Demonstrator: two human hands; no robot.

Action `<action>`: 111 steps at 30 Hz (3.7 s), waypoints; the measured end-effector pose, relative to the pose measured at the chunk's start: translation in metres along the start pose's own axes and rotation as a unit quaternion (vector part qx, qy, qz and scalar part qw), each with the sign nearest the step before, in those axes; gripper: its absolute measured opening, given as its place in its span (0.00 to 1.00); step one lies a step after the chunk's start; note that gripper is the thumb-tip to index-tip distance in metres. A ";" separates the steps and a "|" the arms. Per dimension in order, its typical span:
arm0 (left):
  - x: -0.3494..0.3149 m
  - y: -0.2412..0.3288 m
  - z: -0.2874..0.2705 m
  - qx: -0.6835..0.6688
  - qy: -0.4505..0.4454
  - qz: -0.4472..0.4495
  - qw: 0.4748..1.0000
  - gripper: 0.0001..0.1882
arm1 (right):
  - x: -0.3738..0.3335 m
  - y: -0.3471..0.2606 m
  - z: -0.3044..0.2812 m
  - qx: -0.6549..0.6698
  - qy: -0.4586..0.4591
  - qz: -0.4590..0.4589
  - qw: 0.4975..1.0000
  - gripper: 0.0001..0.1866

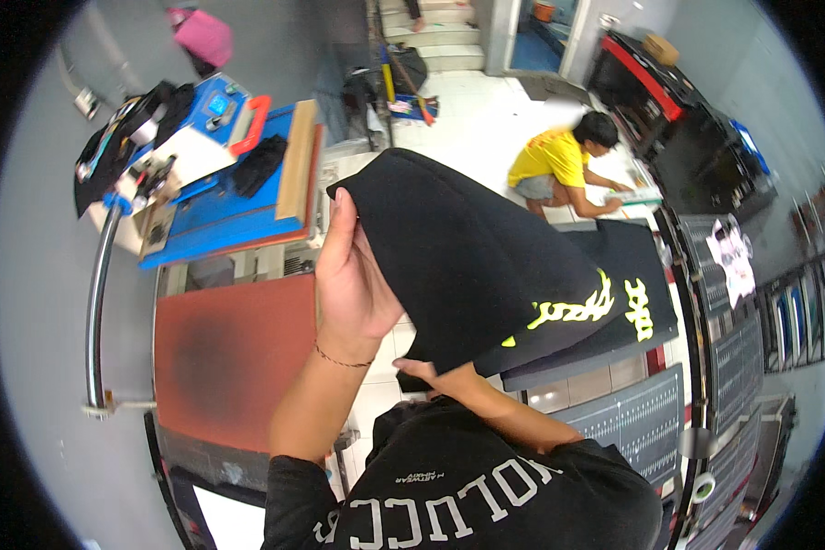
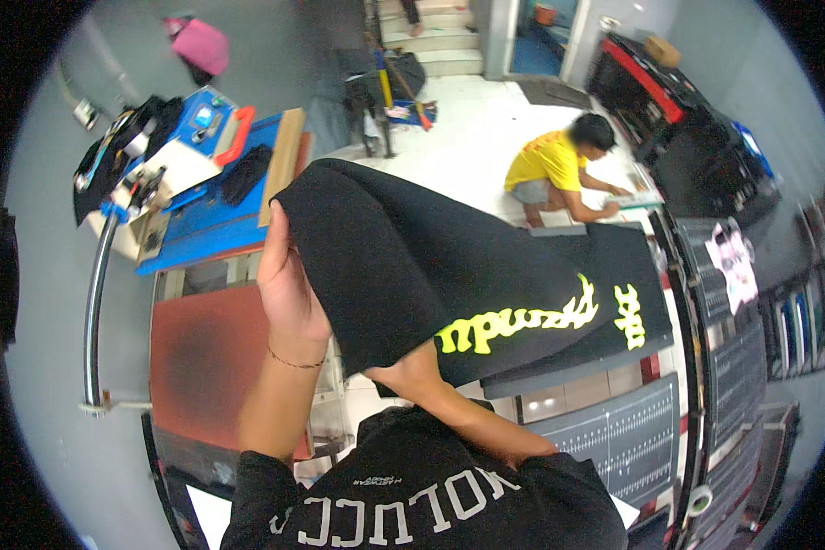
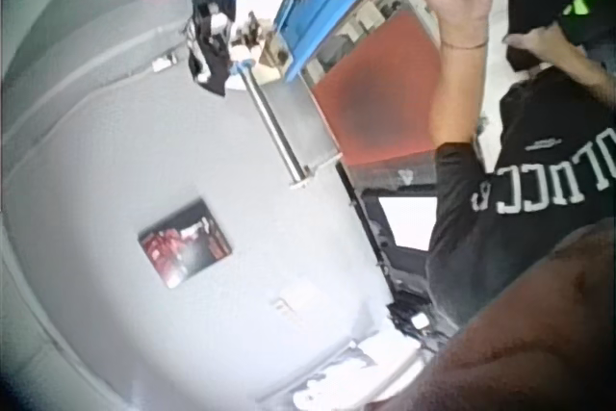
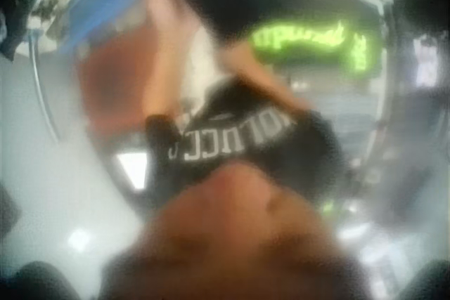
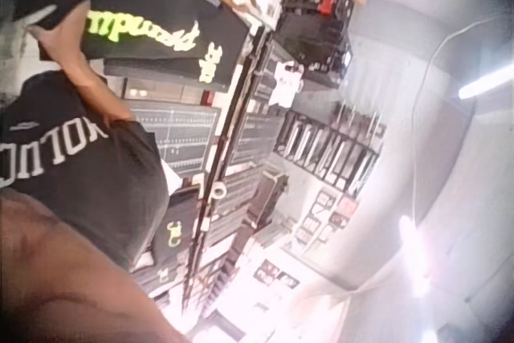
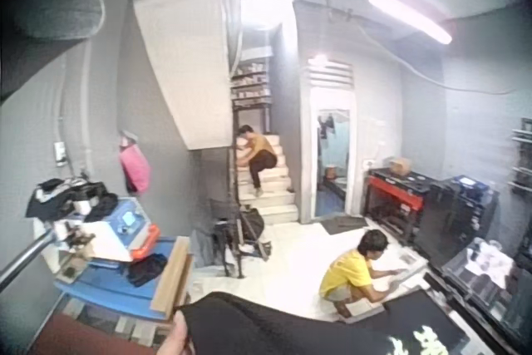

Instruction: The person positions black t-shirts on a heat press machine, places a protective sheet over the design, activates the press, and then moves the processed shirts to a secondary workspace on the floor.

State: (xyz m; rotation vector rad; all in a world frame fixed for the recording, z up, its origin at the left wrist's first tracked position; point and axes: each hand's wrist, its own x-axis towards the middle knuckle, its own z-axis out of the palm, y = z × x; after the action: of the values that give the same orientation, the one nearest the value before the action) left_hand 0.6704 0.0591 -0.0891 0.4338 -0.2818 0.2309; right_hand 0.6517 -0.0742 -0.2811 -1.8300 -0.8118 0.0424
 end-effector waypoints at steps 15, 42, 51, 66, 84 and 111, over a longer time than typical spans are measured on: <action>-0.282 0.277 0.164 0.650 0.359 0.541 0.395 0.23 | 0.194 -0.230 -0.183 -0.305 0.007 -0.319 0.898 0.13; -0.548 0.175 0.124 0.462 0.715 0.428 0.302 0.18 | 0.200 -0.222 0.131 0.065 -0.191 -0.401 0.894 0.13; -0.617 0.065 -0.098 0.327 0.859 0.212 0.332 0.19 | 0.127 -0.019 0.231 -0.010 -0.369 -0.430 0.824 0.16; -0.617 -0.054 -0.162 0.227 0.867 0.279 0.346 0.23 | 0.107 0.041 0.208 -0.020 -0.419 -0.450 0.789 0.08; -0.687 -0.312 -0.051 0.026 0.955 -0.202 -0.217 0.46 | 0.050 -0.015 0.205 0.032 -0.472 -0.410 0.780 0.08; -0.436 0.067 -0.170 0.837 0.451 0.041 0.308 0.27 | 0.036 -0.062 0.164 0.037 -0.686 -0.120 0.717 0.09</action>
State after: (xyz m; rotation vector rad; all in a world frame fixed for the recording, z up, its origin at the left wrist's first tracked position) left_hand 0.2812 0.1238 -0.3489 2.3027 1.3510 0.8151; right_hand 0.5831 0.0913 -0.2850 -1.3488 -1.9932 1.3785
